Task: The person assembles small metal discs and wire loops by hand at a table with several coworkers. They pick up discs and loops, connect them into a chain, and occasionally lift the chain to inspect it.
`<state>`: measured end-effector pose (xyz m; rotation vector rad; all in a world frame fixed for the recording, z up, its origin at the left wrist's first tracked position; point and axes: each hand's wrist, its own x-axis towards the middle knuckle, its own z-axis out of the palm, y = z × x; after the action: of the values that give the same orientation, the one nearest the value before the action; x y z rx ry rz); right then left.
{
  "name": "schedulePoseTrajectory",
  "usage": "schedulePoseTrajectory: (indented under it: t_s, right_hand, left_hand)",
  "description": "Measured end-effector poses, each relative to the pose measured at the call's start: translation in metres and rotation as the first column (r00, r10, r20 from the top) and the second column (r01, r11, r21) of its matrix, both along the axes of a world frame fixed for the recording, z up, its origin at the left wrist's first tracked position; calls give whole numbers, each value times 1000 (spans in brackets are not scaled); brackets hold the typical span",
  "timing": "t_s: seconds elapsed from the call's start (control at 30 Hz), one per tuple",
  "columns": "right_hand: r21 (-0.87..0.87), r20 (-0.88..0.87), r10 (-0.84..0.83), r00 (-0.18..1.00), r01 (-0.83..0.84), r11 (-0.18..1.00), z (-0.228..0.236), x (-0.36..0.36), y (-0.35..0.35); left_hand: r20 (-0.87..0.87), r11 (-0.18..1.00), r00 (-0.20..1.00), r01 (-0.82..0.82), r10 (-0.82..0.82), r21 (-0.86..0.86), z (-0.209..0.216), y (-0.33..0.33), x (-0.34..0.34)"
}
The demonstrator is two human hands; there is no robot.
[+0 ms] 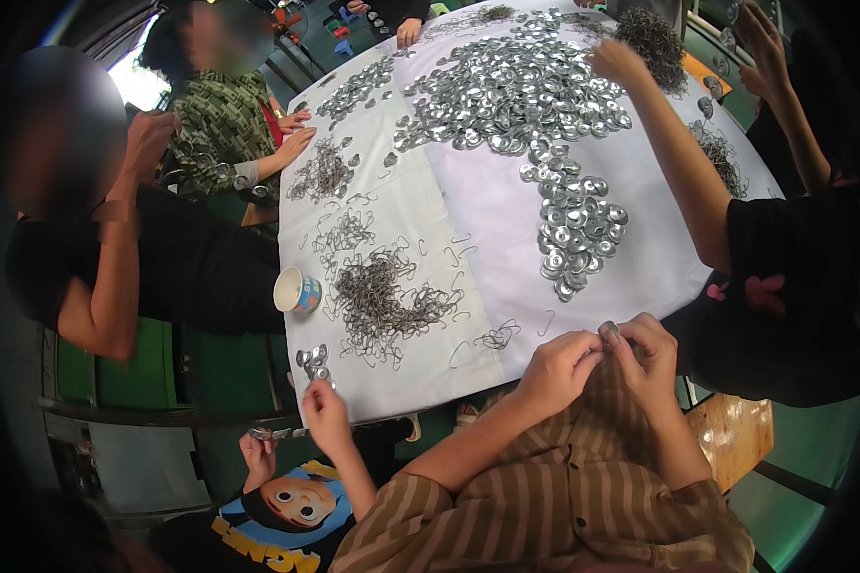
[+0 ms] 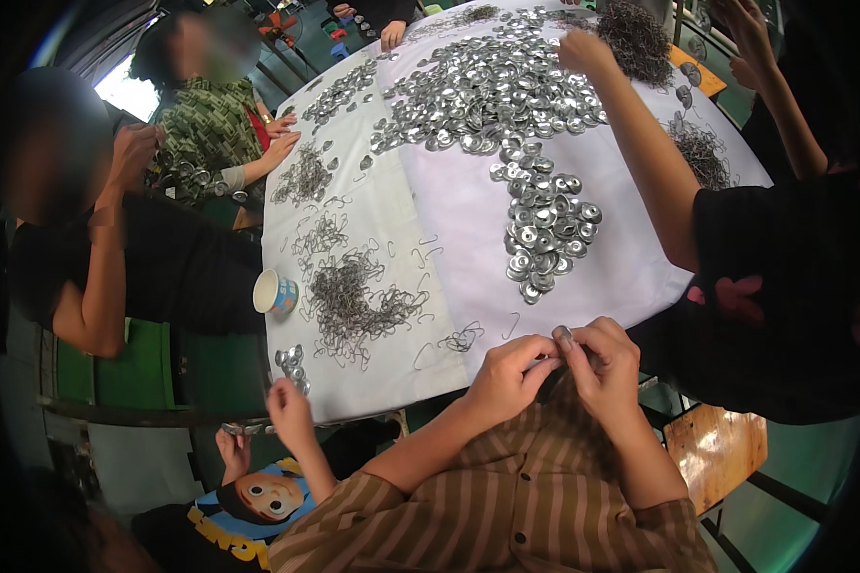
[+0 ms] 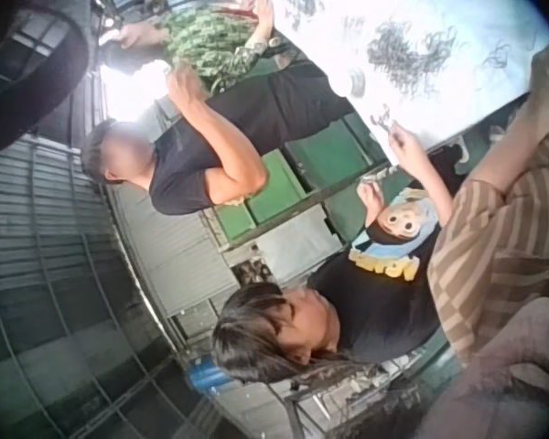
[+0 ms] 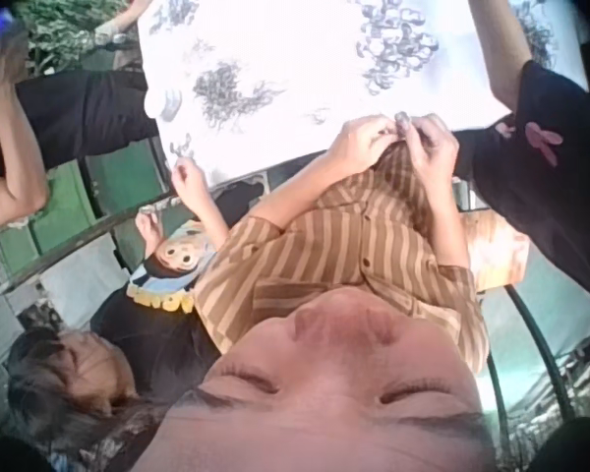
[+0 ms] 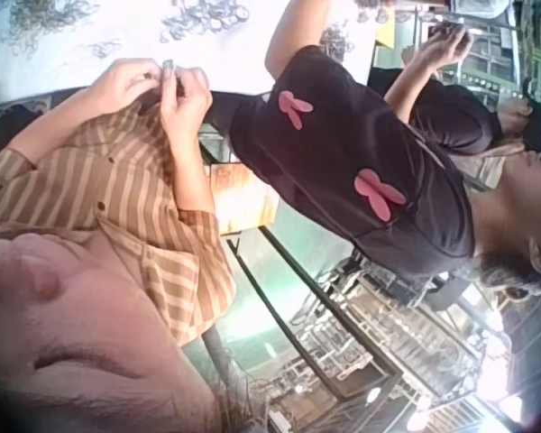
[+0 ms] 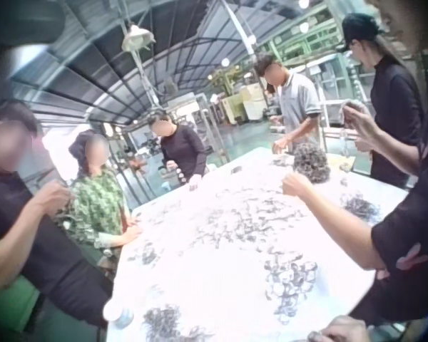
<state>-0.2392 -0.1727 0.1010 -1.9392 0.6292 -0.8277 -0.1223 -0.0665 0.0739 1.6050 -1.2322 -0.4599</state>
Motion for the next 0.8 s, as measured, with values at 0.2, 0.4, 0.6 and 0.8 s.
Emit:
schedulePoseTrajectory:
  t_s: [0.2,0.4,0.6,0.8]
  right_hand:
    - [-62,-31,23,999,-25,998,4,-12,0]
    - [-108,-50,73,996,-79,991,3,-12,2]
    - [-97,-67,99,993,-105,990,1,-14,4]
    - [-134,-46,123,991,-129,983,4,-11,1]
  left_hand:
    - [536,829,738,-547,409,120,-28,19,106]
    - [681,673,640,-681,355,289,-62,28,156]
    - [572,730,663,-666,483,155,-63,19,171]
    - [787,573,555,-750,270,332,-55,-9,181]
